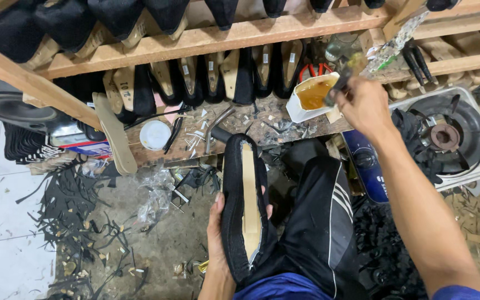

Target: The person sits on the floor and uses a brush to apply glue from a cup onto the edge of a black shoe upper, rotating the shoe to coat different sections. They dip the brush back into the glue cup repeatedly, place the finished shoe on a shelf rack, and pick up another shoe upper to continue gluing.

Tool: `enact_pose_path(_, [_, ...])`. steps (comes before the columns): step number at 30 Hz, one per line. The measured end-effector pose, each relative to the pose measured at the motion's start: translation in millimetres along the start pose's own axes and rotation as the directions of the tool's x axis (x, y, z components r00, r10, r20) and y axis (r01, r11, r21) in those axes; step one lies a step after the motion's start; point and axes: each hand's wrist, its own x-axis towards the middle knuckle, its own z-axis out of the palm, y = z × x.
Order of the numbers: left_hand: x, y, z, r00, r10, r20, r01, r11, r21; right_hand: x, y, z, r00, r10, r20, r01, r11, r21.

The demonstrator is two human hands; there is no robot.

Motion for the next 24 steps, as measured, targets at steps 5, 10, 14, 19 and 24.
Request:
enact_pose_path(5, [-2, -4, 18, 0.987, -0.042, 0.154, 0.031, 0.997, 0.072, -9, 6, 4, 0.999, -0.036, -0.036, 0.04, 0.993, 0.115])
enact_pose_path(10, [-9, -12, 35, 0.991, -0.049, 0.121, 0.036, 0.993, 0.109, -17, 24, 16, 0.979, 0.09, -0.183, -0.039, 0.963, 0.266])
enact_pose_path(14, [-12, -15, 45, 0.993, -0.086, 0.084, 0.077, 0.991, 0.105, -14, 20, 8, 0.974, 0.222, -0.044, -0.194, 0.919, 0.344])
enact_pose_path(19, [-23, -16, 51, 0.981, -0.048, 0.186, 0.019, 0.988, 0.156, -64, -32, -43, 0.987, 0.159, -0.027, 0.018, 0.061, 0.998])
enact_pose_path(24, [-31, -23, 58, 0.989, -0.026, 0.144, -0.001, 0.983, 0.184, -151, -116, -61, 0.976, -0.006, -0.216, 0.204, 0.349, 0.915])
